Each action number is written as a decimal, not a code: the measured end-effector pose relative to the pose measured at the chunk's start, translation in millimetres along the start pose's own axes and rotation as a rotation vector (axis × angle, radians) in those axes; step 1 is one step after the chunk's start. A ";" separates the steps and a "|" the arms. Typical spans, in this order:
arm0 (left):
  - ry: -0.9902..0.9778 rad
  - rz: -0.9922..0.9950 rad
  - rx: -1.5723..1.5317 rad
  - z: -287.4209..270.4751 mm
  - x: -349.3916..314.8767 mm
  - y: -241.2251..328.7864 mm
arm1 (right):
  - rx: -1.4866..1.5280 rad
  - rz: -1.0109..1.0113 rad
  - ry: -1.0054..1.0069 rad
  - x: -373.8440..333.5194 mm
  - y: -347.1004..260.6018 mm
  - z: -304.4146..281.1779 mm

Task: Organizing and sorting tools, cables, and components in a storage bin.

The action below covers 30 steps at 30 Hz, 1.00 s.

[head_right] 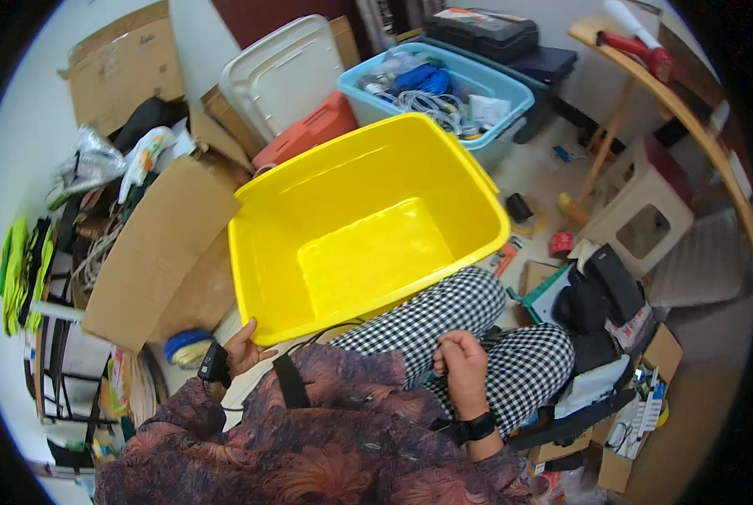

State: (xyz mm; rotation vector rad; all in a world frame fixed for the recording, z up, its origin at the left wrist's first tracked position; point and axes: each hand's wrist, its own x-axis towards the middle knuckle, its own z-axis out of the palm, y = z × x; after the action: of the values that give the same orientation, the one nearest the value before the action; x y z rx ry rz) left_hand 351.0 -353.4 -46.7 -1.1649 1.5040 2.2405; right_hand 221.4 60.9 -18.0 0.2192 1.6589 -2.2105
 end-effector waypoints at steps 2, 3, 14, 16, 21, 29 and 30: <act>-0.131 -0.037 -0.318 -6.6 27.5 -3.8 | -0.009 0.021 0.009 2.1 4.1 -2.2; -0.219 -0.014 -0.299 -4.8 29.2 -5.4 | 0.003 0.005 0.039 2.2 5.4 -3.0; -0.141 0.012 -0.028 -35.8 55.6 4.2 | -0.493 -0.249 0.061 16.9 -8.1 -6.9; -0.077 -0.075 -0.027 -30.7 55.3 12.2 | -0.733 -0.505 0.109 39.2 -32.4 -4.7; -0.129 -0.014 -0.111 -14.1 56.1 26.4 | -1.269 -0.713 -0.101 102.1 -52.5 18.0; -0.103 -0.013 -0.118 -18.1 59.4 30.2 | -1.650 -0.525 -0.390 140.0 -48.2 8.0; -0.064 0.003 -0.073 -20.3 57.9 30.7 | -1.646 -0.486 -0.418 133.9 -48.4 8.6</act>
State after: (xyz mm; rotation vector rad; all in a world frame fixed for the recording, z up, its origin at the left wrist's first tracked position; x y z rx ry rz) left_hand 305.3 -399.2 -69.5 -1.0994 1.4120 2.3302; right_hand 80.6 38.0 -17.4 -1.0300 2.7008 -0.3733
